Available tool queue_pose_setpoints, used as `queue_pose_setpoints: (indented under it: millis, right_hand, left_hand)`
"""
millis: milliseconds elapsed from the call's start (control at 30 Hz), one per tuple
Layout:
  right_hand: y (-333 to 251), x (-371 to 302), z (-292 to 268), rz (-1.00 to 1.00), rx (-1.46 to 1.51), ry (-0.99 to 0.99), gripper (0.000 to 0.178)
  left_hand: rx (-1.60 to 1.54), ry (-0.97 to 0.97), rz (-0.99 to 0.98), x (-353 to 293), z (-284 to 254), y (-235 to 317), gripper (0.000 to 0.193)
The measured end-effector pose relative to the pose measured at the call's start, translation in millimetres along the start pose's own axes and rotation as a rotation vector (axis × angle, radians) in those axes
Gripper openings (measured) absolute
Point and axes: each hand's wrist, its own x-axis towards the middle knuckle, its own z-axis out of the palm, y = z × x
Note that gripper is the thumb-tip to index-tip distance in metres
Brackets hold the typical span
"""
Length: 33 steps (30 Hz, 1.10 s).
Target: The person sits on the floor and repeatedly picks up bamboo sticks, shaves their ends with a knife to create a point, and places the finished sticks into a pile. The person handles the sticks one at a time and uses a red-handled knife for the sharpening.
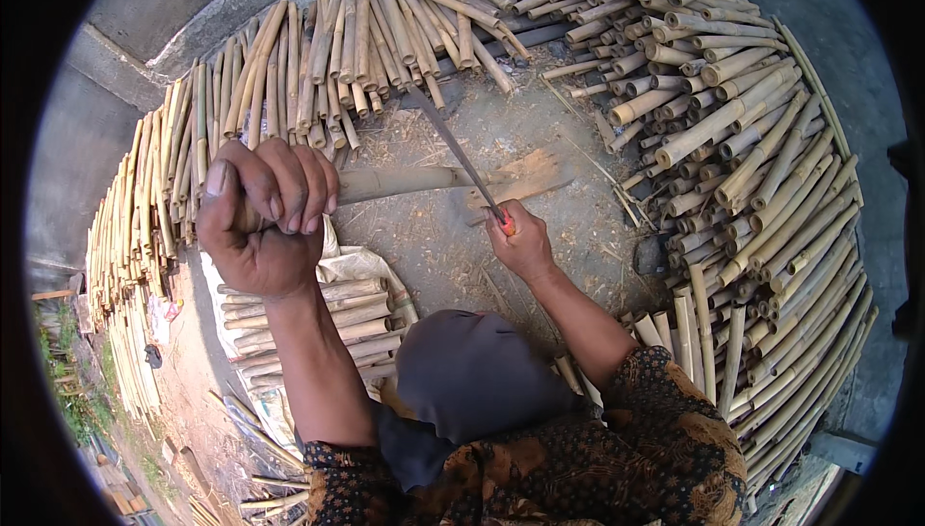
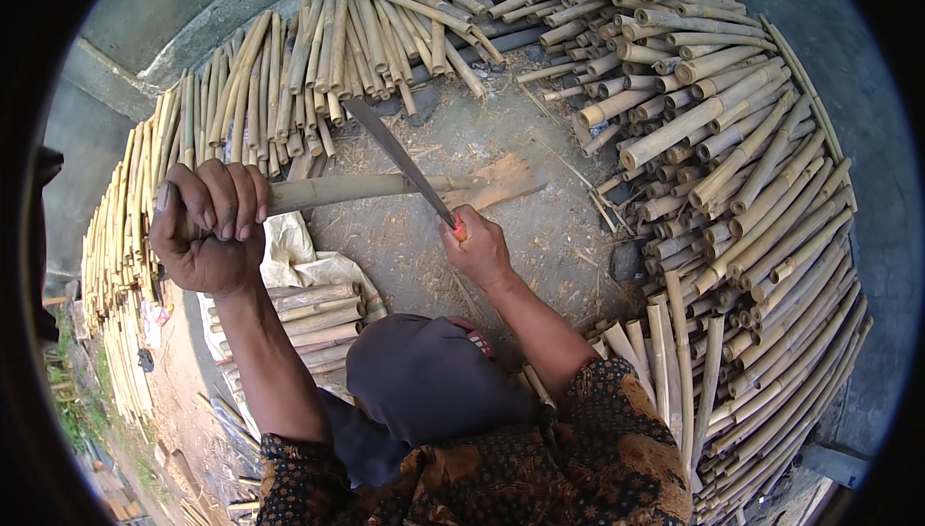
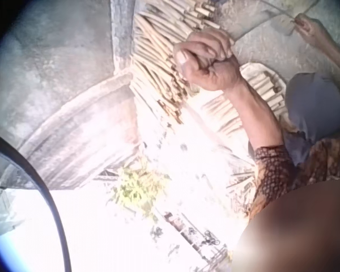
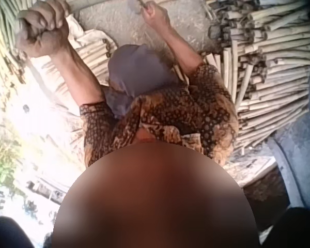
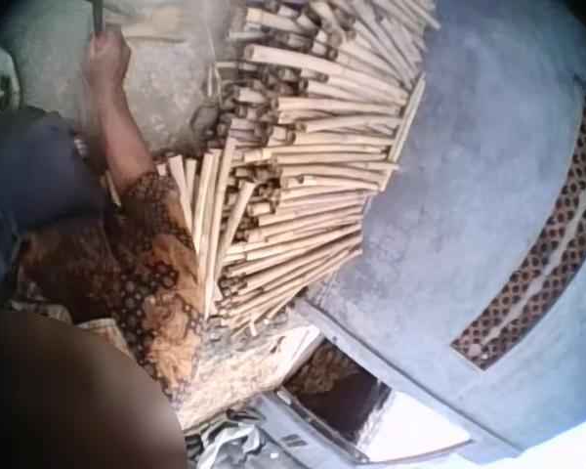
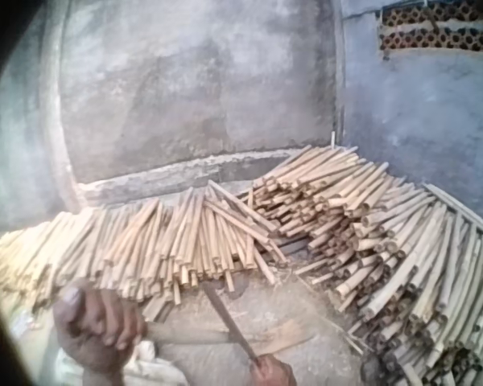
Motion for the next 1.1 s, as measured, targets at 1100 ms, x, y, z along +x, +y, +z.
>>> queue_pose_setpoints:
  millis: [1100]
  right_hand:
    - [51.6, -7.8, -0.4, 0.395, -0.249, -0.04, 0.036]
  left_hand:
    - [0.011, -0.021, -0.018, -0.5, 6.8, -5.4, 0.037]
